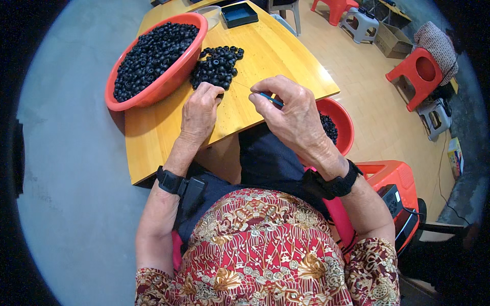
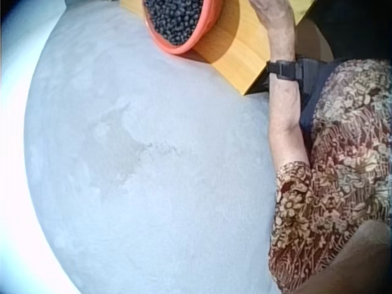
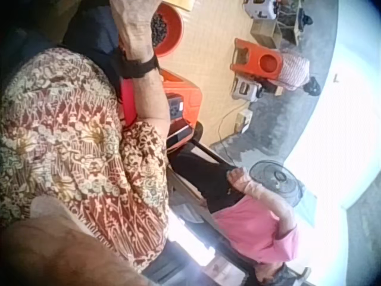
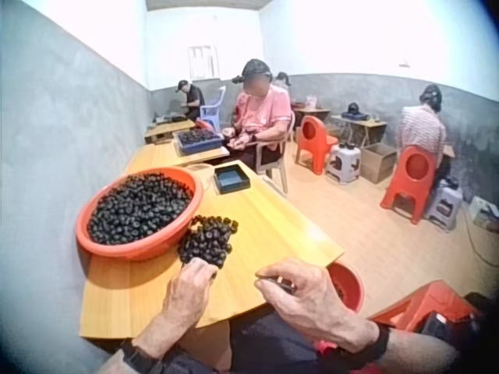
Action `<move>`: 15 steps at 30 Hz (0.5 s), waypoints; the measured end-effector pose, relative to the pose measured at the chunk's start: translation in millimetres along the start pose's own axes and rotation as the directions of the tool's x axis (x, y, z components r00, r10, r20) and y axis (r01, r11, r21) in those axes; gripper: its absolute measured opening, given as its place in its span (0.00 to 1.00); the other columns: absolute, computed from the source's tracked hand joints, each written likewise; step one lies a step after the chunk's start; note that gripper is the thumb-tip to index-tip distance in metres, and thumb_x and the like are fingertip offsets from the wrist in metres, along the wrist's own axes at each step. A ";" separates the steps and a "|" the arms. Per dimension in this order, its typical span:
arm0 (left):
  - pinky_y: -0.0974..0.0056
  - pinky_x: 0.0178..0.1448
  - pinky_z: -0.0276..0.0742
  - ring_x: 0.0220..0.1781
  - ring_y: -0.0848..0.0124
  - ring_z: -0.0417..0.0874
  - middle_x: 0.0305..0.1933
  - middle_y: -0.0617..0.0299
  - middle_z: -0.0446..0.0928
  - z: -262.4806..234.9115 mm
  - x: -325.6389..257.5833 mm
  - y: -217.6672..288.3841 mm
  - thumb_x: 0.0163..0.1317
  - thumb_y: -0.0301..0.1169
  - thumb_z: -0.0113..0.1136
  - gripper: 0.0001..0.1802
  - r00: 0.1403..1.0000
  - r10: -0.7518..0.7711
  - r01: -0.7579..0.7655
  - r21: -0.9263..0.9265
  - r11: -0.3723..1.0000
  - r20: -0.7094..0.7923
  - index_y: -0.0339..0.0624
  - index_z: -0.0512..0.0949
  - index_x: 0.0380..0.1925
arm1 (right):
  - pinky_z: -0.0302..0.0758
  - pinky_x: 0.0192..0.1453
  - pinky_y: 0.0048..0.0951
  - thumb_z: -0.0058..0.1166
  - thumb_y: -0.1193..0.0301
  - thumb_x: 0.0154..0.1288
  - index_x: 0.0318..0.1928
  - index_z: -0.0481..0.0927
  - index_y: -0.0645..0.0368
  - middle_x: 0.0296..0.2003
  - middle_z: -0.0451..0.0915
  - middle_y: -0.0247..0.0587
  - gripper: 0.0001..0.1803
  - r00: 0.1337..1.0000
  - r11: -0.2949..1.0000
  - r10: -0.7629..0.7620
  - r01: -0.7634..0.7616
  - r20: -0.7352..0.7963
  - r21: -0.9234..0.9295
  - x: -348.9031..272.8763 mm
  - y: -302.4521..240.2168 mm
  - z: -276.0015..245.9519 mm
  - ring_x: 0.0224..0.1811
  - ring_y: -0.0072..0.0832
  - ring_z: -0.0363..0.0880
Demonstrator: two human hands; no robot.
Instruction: Manually trimming or cleaning small black rubber components using a small utility blade.
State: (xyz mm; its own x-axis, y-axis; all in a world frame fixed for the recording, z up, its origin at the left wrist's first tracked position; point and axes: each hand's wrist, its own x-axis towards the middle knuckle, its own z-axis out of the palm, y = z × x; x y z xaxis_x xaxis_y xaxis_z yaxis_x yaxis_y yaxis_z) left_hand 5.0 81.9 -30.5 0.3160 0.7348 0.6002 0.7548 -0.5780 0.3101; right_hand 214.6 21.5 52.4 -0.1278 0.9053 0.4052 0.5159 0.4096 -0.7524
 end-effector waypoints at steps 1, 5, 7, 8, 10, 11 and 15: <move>0.57 0.43 0.75 0.40 0.57 0.79 0.36 0.57 0.75 -1.3 1.8 -0.5 0.56 0.22 0.58 0.06 1.000 0.013 -0.013 0.044 0.999 0.015 0.40 0.76 0.34 | 0.78 0.40 0.29 0.58 0.71 0.60 0.37 0.82 0.64 0.33 0.83 0.45 0.09 1.000 1.000 0.004 -0.004 0.005 -0.007 1.0 -1.4 0.5 0.35 0.31 0.83; 0.57 0.46 0.74 0.43 0.58 0.78 0.35 0.56 0.73 0.7 1.0 -2.2 0.53 0.19 0.52 0.10 0.999 0.052 -0.052 0.083 0.995 0.004 0.40 0.76 0.36 | 0.78 0.41 0.28 0.58 0.70 0.60 0.38 0.82 0.64 0.34 0.83 0.45 0.10 1.000 0.999 0.017 -0.017 0.006 0.027 1.7 1.5 3.3 0.36 0.31 0.83; 0.58 0.45 0.73 0.43 0.59 0.77 0.35 0.57 0.73 0.9 -2.0 -3.6 0.53 0.19 0.52 0.11 0.997 0.078 -0.078 0.102 0.992 0.001 0.41 0.76 0.37 | 0.78 0.41 0.28 0.58 0.70 0.60 0.38 0.82 0.64 0.34 0.83 0.45 0.10 1.000 0.999 0.031 -0.031 0.005 0.037 0.8 3.1 3.6 0.36 0.30 0.83; 0.58 0.45 0.73 0.43 0.59 0.77 0.35 0.57 0.73 1.1 -2.2 -3.9 0.53 0.19 0.52 0.11 0.997 0.079 -0.078 0.102 0.992 0.003 0.41 0.76 0.37 | 0.77 0.41 0.28 0.58 0.70 0.61 0.38 0.83 0.64 0.34 0.84 0.44 0.10 0.999 0.998 0.044 -0.044 0.003 0.047 0.5 3.7 3.6 0.36 0.30 0.82; 0.58 0.46 0.74 0.42 0.58 0.78 0.35 0.57 0.75 0.5 -2.1 -3.9 0.58 0.24 0.54 0.06 0.997 0.076 -0.077 0.124 0.989 0.007 0.41 0.75 0.36 | 0.77 0.41 0.28 0.58 0.70 0.61 0.38 0.83 0.63 0.34 0.84 0.44 0.10 0.997 0.996 0.072 -0.072 0.005 0.054 0.4 5.0 2.7 0.36 0.29 0.82; 0.58 0.46 0.74 0.42 0.58 0.78 0.35 0.57 0.75 0.3 -1.9 -2.9 0.58 0.24 0.54 0.06 0.997 0.076 -0.076 0.125 0.989 0.008 0.41 0.75 0.36 | 0.77 0.41 0.28 0.58 0.70 0.61 0.38 0.83 0.63 0.34 0.84 0.43 0.10 0.995 0.993 0.098 -0.099 0.008 0.060 0.6 5.5 2.2 0.35 0.28 0.82; 0.57 0.48 0.73 0.43 0.58 0.78 0.37 0.56 0.76 0.0 0.7 -1.6 0.56 0.23 0.55 0.07 0.997 0.048 -0.053 0.084 0.995 0.061 0.40 0.76 0.37 | 0.76 0.41 0.27 0.58 0.70 0.61 0.38 0.83 0.63 0.34 0.84 0.43 0.09 0.996 0.995 0.090 -0.089 -0.020 0.055 0.3 9.6 2.8 0.35 0.27 0.81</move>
State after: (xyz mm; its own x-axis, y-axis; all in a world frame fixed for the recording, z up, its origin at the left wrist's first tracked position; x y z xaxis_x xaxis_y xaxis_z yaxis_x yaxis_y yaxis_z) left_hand 4.0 83.3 -30.5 0.3863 0.7267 0.5681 0.7825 -0.5842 0.2153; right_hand 217.1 26.0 43.9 -0.0639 0.9360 0.3461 0.4775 0.3332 -0.8130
